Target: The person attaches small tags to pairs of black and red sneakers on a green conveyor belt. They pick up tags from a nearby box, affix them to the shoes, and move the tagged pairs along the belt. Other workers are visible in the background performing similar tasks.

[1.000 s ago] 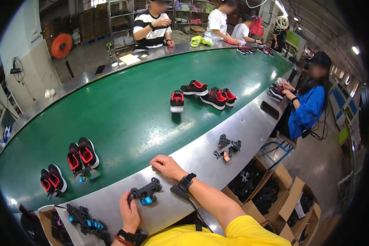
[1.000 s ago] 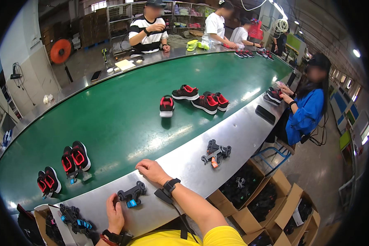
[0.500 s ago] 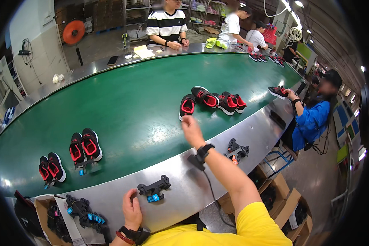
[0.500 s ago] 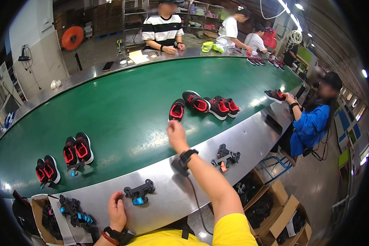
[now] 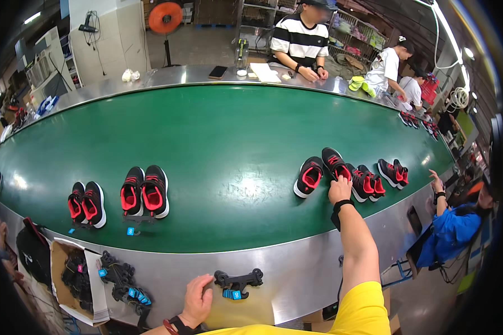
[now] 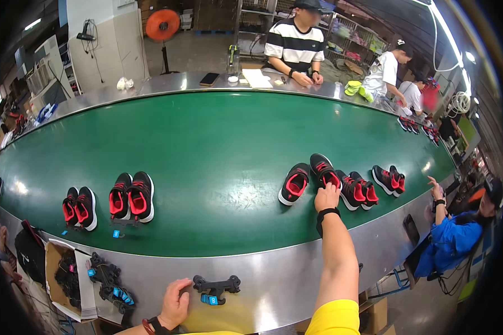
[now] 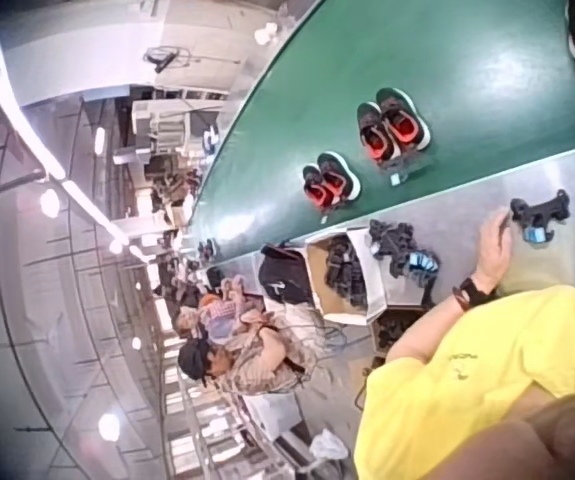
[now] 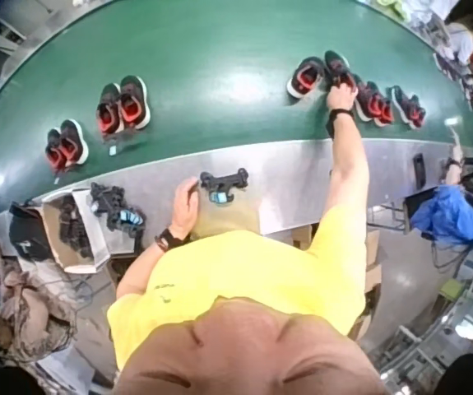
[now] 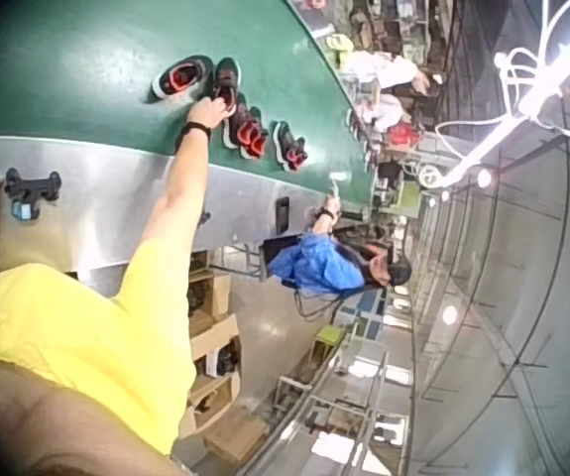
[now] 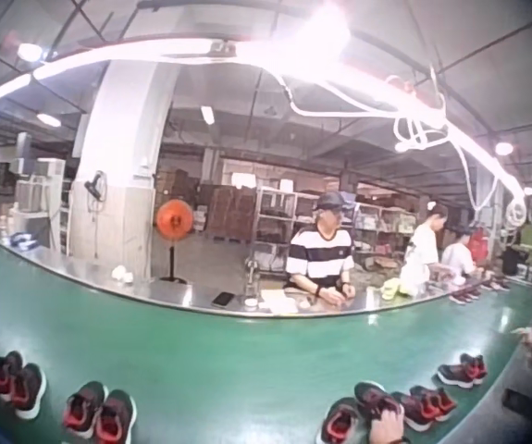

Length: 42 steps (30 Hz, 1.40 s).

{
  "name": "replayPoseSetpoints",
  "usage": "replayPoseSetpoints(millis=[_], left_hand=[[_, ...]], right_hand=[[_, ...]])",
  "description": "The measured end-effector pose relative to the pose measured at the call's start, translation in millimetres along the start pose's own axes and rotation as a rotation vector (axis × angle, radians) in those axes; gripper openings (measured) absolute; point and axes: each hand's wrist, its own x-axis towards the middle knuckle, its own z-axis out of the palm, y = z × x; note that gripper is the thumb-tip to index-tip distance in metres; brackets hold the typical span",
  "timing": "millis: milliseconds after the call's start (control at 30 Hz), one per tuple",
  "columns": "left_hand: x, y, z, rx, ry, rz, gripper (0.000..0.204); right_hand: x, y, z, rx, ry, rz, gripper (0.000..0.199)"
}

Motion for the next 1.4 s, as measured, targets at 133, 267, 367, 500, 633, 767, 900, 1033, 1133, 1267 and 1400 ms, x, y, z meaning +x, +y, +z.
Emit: replayPoseSetpoints(millis=[133,267,367,500,633,767,900,1033,1133,1267,1400], left_hand=[[-7,-4,-7,0.026,0.025,-0.012,0.036],[-4,-22,12,0.021,0.017,0.052,0.037],[-5,-23,14,0.011,0.037,0.059,0.034],[-13,-25,17,-0.029,0.041,0.039,0.032],[-11,-23,15,-0.027,0.030,0.046,0.031],[-6,-20,19,-0.041,0.055,0.094,0.030],[-6,-24,22,-0.048,0.087,0.121,0.030],[-9,-26,21,-0.039,0.062,0.115,0.029],[-8,-26,20,-0.051,0.048,0.114,0.028],[-7,-25,21,-0.061,0.061,0.119,0.027],[-5,-25,22,-0.083,0.057,0.089,0.026]], right_hand=[[27,-34,-50,0.023,-0.038,-0.084,0.018],[12,-7,-39,0.486,-0.081,-0.018,0.031],[-6,-9,-10,0.803,0.006,-0.088,0.044],[-18,-40,-16,0.780,-0.053,-0.046,0.060],[-26,-69,-29,0.517,0.103,-0.242,0.054],[-14,-86,-35,0.369,0.004,0.009,0.041],[-24,-118,-38,0.368,0.126,-0.073,0.039],[-44,-172,-72,0.569,0.152,-0.244,0.040],[-58,-208,-97,0.608,0.102,-0.355,0.041],[-84,-247,-137,0.622,-0.007,-0.417,0.039],[-83,-243,-136,0.666,-0.099,-0.492,0.051]])
